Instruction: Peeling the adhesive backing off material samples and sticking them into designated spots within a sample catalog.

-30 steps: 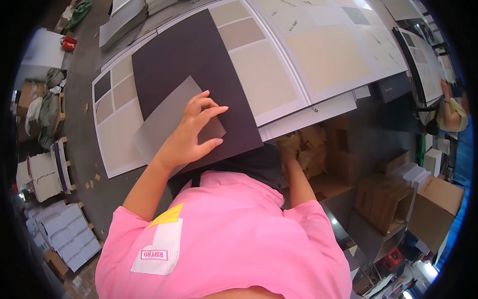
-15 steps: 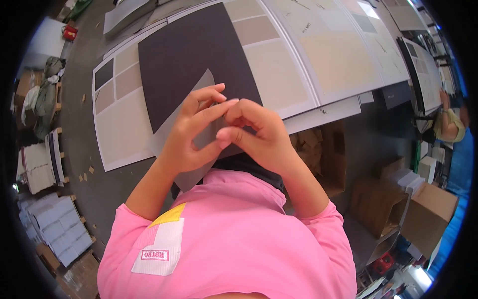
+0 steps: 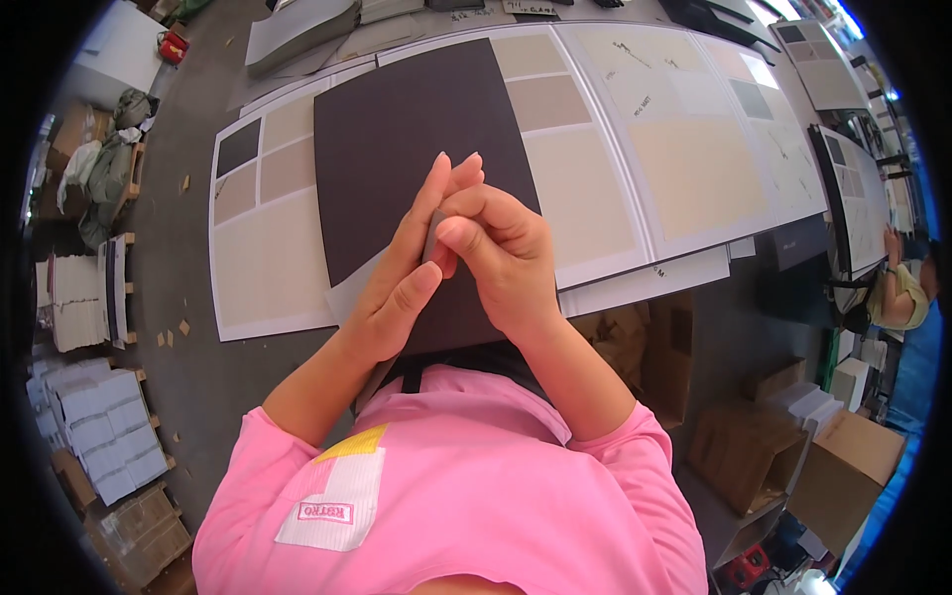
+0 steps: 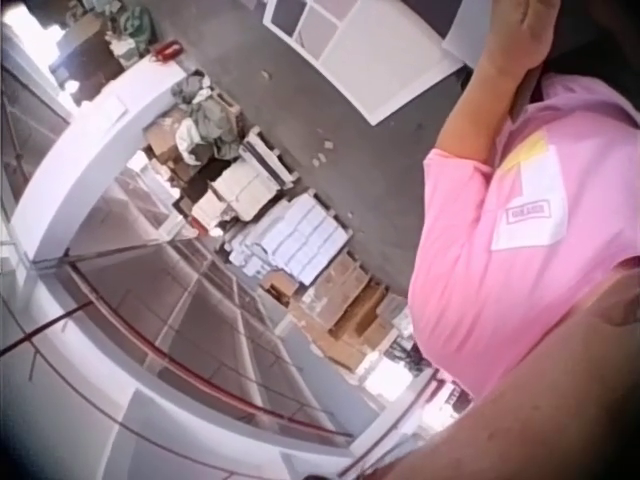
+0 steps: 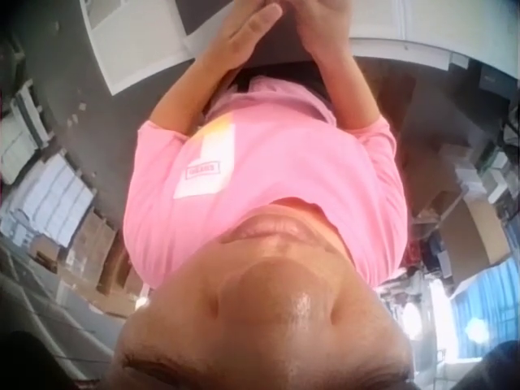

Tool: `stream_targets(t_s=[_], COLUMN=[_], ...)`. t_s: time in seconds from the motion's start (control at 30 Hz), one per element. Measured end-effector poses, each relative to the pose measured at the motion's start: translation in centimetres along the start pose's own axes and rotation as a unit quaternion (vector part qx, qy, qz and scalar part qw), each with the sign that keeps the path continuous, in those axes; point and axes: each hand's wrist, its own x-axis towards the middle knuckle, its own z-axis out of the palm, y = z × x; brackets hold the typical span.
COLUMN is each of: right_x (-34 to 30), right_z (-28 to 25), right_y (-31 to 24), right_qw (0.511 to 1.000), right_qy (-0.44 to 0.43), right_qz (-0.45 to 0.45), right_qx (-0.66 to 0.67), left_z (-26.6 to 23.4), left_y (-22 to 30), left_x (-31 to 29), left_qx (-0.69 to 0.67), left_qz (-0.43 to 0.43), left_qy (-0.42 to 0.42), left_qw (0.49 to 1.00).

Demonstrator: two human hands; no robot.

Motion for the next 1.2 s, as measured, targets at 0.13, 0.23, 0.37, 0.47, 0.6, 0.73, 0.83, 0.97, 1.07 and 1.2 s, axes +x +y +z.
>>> stream_targets(t_s=[0.13, 0.23, 0.37, 0.47, 0.6, 0.73, 0.83, 0.97, 1.07, 1.2], right_x=[0.2, 0.2, 0.3, 0.5, 0.2, 0.3, 0.3, 0.0, 0.1, 0.3], right_z=[0.4, 0.3, -0.2, -0.3, 0.3, -0.3, -0.4, 0.2, 0.1, -0.7], right_y=[0.2, -0.7, -0.3, 0.0, -0.7, -0.4, -0.4, -0.8, -1.0, -0.8], right_qw=[0.999, 0.998, 0.998, 0.999, 0.999, 0.998, 0.999, 0.999, 0.997, 0.998], right_qy=[-0.004, -0.021, 0.003, -0.008, -0.002, -0.005, -0.001, 0.007, 0.003, -0.007], right_qz=[-0.036, 0.008, 0.027, 0.014, 0.015, 0.02, 0.026, 0.015, 0.025, 0.043], right_qx=[-0.035, -0.062, -0.054, -0.037, -0.033, -0.054, -0.039, -0.036, -0.067, -0.037], left_z=[0.1, 0.2, 0.5, 0.4, 0.2, 0.4, 0.3, 0.6, 0.7, 0.5], left_y=[0.0, 0.1, 0.6, 1.2, 0.3, 0.9, 1.0, 0.6, 0.9, 1.0], left_x=[0.0, 0.0, 0.1, 0.2, 0.2, 0.1, 0.1, 0.1, 0.1, 0.0], left_qx=[-0.011, 0.002, -0.025, -0.042, -0.023, -0.06, -0.048, -0.063, -0.08, -0.1], left_qz=[-0.01, -0.032, -0.055, -0.088, -0.061, -0.088, -0.089, -0.083, -0.088, -0.104], left_qy=[0.013, 0.003, 0.016, 0.015, -0.008, -0.002, -0.012, -0.01, -0.003, -0.01], left_qw=[1.0, 0.999, 0.998, 0.995, 0.998, 0.994, 0.995, 0.994, 0.993, 0.989])
